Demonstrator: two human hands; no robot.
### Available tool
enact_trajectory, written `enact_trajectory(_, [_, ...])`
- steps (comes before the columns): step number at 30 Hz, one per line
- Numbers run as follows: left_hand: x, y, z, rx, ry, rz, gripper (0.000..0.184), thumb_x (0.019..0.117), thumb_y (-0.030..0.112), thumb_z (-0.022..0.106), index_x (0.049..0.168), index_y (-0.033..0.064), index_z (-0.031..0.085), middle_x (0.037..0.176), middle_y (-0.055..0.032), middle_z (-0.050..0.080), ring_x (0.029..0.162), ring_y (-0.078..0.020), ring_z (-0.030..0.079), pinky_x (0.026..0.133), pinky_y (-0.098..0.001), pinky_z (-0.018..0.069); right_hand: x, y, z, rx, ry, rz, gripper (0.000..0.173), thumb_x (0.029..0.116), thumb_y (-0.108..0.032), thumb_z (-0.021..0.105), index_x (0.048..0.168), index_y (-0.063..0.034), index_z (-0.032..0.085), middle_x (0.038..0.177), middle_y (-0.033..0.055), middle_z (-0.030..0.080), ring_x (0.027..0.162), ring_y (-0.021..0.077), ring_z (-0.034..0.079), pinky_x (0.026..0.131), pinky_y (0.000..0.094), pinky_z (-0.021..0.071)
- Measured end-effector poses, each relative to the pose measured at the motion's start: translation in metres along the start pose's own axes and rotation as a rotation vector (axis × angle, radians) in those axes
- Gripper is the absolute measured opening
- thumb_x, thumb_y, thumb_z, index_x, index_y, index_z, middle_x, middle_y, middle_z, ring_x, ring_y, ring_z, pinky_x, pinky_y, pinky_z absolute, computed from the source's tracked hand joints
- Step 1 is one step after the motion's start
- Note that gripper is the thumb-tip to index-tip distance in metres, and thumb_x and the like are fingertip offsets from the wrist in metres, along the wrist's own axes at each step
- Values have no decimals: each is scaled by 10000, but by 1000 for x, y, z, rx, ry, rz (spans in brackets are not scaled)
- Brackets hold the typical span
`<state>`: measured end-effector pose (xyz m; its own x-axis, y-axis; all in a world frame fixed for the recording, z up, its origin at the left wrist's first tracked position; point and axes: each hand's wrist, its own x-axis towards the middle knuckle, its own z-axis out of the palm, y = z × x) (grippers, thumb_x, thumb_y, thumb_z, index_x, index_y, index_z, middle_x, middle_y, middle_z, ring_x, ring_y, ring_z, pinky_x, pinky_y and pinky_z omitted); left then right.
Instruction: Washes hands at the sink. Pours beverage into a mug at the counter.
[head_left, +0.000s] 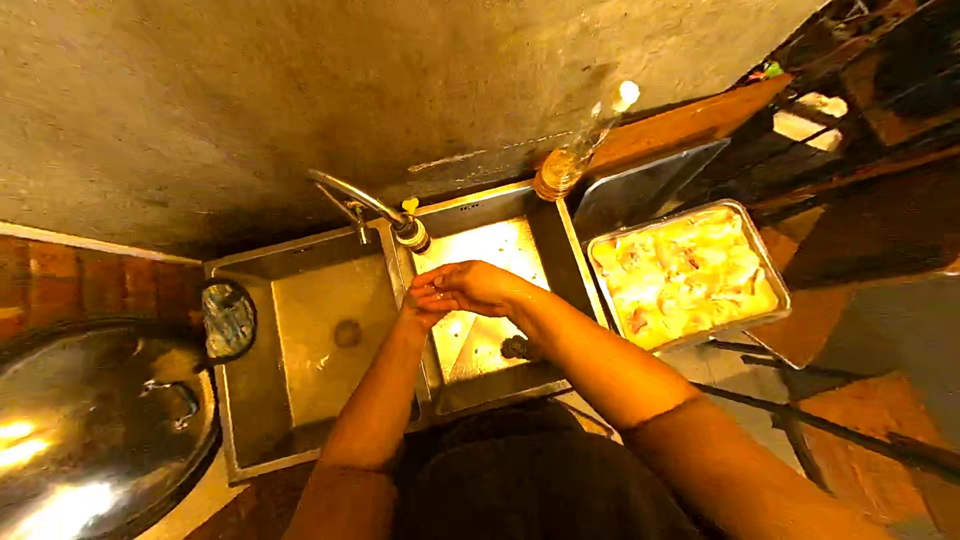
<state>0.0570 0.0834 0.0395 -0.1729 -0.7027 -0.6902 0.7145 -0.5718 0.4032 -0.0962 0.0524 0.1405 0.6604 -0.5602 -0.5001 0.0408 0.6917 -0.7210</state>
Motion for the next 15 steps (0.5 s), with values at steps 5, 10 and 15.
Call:
enact_trajectory(5, [11,-22,-1,393,3,-93,222,1085,110,412,1255,46,541,1054,-70,663,927,-160,671,863,-319,570,-47,-23,-20,-385,76,-118,360,1129,-123,344,1386,-31,578,1365,110,644,1158,141,670,974,337,558])
enact_trajectory(10, [8,-31,10,1097,89,-98,447,988,8,592,1405,-29,436,1309,-193,539,1058,-218,608,910,-355,536,-62,-13,-66,-698,271,-199,260,1064,-68,529,1290,-12,644,1313,163,656,1126,234,669,981,419,545])
enact_trajectory(15, [-9,-40,16,1339,132,105,444,992,14,557,1416,-70,458,1318,-250,565,1057,-271,632,884,-420,564,-51,36,-81,-975,456,-186,216,890,7,705,1105,24,709,1195,250,652,1163,397,622,1005,562,517])
